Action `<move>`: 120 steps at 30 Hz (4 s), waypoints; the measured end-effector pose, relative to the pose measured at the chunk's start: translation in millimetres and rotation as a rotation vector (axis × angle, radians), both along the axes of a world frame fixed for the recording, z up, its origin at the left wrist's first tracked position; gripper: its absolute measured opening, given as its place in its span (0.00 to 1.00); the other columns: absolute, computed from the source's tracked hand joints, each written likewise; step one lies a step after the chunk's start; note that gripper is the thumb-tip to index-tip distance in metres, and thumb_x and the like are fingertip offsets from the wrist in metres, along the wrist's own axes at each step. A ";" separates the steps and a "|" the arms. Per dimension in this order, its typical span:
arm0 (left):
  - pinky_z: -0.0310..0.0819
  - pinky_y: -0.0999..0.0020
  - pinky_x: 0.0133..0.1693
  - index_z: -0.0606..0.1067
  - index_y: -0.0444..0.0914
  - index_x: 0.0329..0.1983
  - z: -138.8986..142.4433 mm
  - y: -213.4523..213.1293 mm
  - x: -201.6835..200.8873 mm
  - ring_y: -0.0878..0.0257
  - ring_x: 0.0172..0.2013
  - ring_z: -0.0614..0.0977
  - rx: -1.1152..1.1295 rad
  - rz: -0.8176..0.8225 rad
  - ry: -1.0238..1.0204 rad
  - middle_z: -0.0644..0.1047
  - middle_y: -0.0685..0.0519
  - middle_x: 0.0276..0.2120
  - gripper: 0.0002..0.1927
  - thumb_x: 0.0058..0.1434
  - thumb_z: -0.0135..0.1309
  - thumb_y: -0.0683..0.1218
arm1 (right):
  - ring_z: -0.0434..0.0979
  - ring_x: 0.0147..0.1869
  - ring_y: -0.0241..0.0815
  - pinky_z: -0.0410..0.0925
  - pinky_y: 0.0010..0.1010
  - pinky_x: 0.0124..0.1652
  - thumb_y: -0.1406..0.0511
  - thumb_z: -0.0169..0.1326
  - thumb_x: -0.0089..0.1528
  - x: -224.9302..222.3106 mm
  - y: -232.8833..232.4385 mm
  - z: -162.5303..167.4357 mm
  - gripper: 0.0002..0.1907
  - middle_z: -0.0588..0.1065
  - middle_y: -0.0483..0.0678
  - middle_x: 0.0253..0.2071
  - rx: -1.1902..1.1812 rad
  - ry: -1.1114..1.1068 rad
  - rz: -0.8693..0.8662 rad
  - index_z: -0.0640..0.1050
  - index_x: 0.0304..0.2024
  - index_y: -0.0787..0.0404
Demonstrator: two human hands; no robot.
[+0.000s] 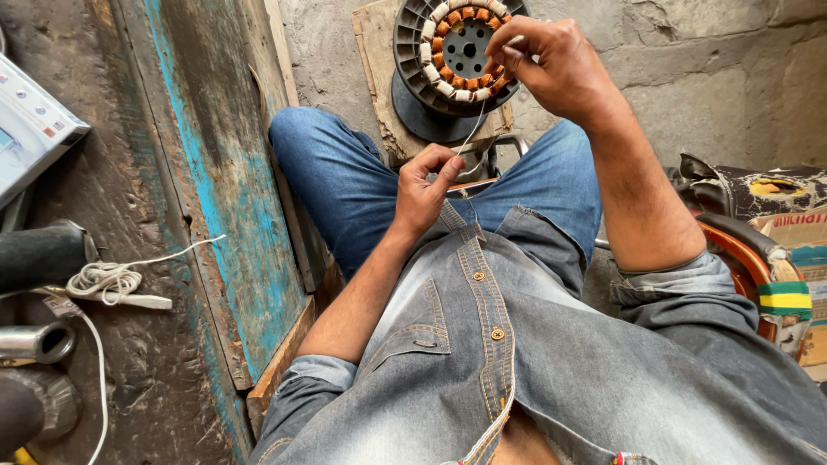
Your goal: The person sits on the floor in front of a motor stator with copper windings and ties the coil bundle together using white cord. They loop the cord around the windings, pull it tight by hand, and press the coils to secure the binding.
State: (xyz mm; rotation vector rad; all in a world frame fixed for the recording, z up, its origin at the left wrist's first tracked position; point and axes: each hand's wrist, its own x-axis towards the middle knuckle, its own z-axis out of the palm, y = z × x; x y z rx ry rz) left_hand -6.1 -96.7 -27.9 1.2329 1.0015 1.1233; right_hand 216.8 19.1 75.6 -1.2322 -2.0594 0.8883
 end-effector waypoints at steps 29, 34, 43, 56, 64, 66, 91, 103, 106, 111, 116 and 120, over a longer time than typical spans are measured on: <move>0.71 0.75 0.34 0.79 0.33 0.28 43.8 0.2 -6.4 0.69 0.34 0.78 0.212 -0.117 0.063 0.79 0.48 0.56 0.09 0.62 0.57 0.43 | 0.85 0.46 0.41 0.77 0.30 0.44 0.73 0.57 0.71 0.3 -0.2 -9.7 0.04 0.82 0.50 0.40 0.106 -0.088 0.041 0.81 0.48 0.65; 0.73 0.75 0.33 0.78 0.32 0.30 40.1 -2.4 -1.8 0.71 0.31 0.78 0.140 -0.186 0.054 0.82 0.49 0.50 0.11 0.64 0.57 0.44 | 0.85 0.43 0.39 0.76 0.29 0.40 0.72 0.54 0.72 -5.2 7.6 -7.1 0.05 0.82 0.51 0.37 -0.114 -0.032 0.027 0.80 0.49 0.65; 0.76 0.72 0.42 0.80 0.32 0.35 34.4 0.6 -2.5 0.66 0.39 0.82 0.143 -0.054 0.048 0.82 0.50 0.43 0.10 0.68 0.57 0.45 | 0.83 0.44 0.40 0.75 0.31 0.42 0.71 0.58 0.70 -7.1 0.9 -7.6 0.04 0.81 0.50 0.39 0.001 -0.043 0.001 0.81 0.47 0.64; 0.75 0.70 0.43 0.79 0.33 0.33 28.0 -1.0 -0.6 0.65 0.39 0.81 0.117 -0.006 0.027 0.81 0.51 0.39 0.11 0.68 0.57 0.45 | 0.82 0.43 0.33 0.74 0.27 0.41 0.71 0.63 0.66 -7.7 -0.5 -14.3 0.07 0.80 0.48 0.38 -0.098 0.035 -0.084 0.79 0.46 0.64; 0.74 0.71 0.43 0.78 0.32 0.34 23.6 -0.4 -0.2 0.66 0.39 0.80 0.109 0.006 -0.009 0.80 0.51 0.38 0.10 0.68 0.57 0.44 | 0.77 0.46 0.43 0.70 0.34 0.44 0.69 0.68 0.65 -6.0 -6.5 -25.1 0.06 0.75 0.49 0.42 0.103 -0.097 -0.068 0.83 0.40 0.64; 0.74 0.72 0.42 0.78 0.32 0.34 23.1 -0.5 -0.4 0.66 0.38 0.80 0.097 0.001 -0.010 0.80 0.51 0.38 0.10 0.68 0.57 0.44 | 0.76 0.48 0.46 0.69 0.35 0.45 0.69 0.68 0.65 -8.1 -12.0 -27.9 0.06 0.74 0.49 0.42 0.131 -0.110 -0.078 0.83 0.40 0.64; 0.73 0.72 0.43 0.79 0.32 0.33 8.2 0.4 -2.1 0.66 0.39 0.79 0.083 0.108 0.019 0.80 0.50 0.42 0.09 0.68 0.58 0.43 | 0.77 0.37 0.40 0.68 0.31 0.39 0.64 0.63 0.71 -13.8 -90.2 -32.1 0.10 0.79 0.50 0.35 0.161 -0.005 -0.420 0.81 0.39 0.65; 0.73 0.72 0.45 0.78 0.33 0.33 6.8 2.3 -8.6 0.66 0.40 0.79 0.075 0.127 0.012 0.81 0.51 0.42 0.10 0.68 0.58 0.43 | 0.74 0.28 0.29 0.68 0.23 0.30 0.63 0.55 0.71 -27.6 -81.3 -73.0 0.17 0.76 0.43 0.25 -0.306 0.402 -0.460 0.78 0.28 0.65; 0.73 0.72 0.43 0.79 0.33 0.33 7.4 2.4 -7.5 0.67 0.38 0.78 0.021 0.124 0.003 0.81 0.51 0.42 0.09 0.67 0.58 0.43 | 0.74 0.27 0.30 0.68 0.23 0.29 0.65 0.53 0.70 -19.6 -96.0 -78.0 0.17 0.75 0.44 0.24 -0.380 0.477 -0.493 0.77 0.26 0.65; 0.73 0.71 0.48 0.78 0.34 0.32 11.4 1.6 -5.6 0.66 0.43 0.80 0.085 0.133 0.004 0.81 0.50 0.44 0.09 0.67 0.59 0.43 | 0.74 0.25 0.31 0.68 0.24 0.27 0.66 0.52 0.68 -0.4 -122.9 -91.5 0.16 0.75 0.45 0.23 -0.396 0.466 -0.543 0.77 0.25 0.65; 0.73 0.69 0.53 0.79 0.35 0.34 12.9 1.9 -6.4 0.64 0.48 0.78 0.128 0.170 -0.013 0.77 0.47 0.50 0.06 0.64 0.62 0.43 | 0.73 0.26 0.31 0.67 0.25 0.29 0.66 0.52 0.69 34.5 -153.0 -111.2 0.17 0.75 0.45 0.23 -0.408 0.417 -0.536 0.77 0.25 0.66; 0.71 0.68 0.55 0.78 0.34 0.35 3.0 4.2 -8.6 0.63 0.50 0.78 0.180 0.211 0.056 0.78 0.47 0.48 0.06 0.65 0.61 0.42 | 0.73 0.27 0.32 0.68 0.25 0.30 0.66 0.53 0.67 59.7 -178.5 -125.3 0.15 0.76 0.45 0.23 -0.475 0.375 -0.517 0.78 0.26 0.66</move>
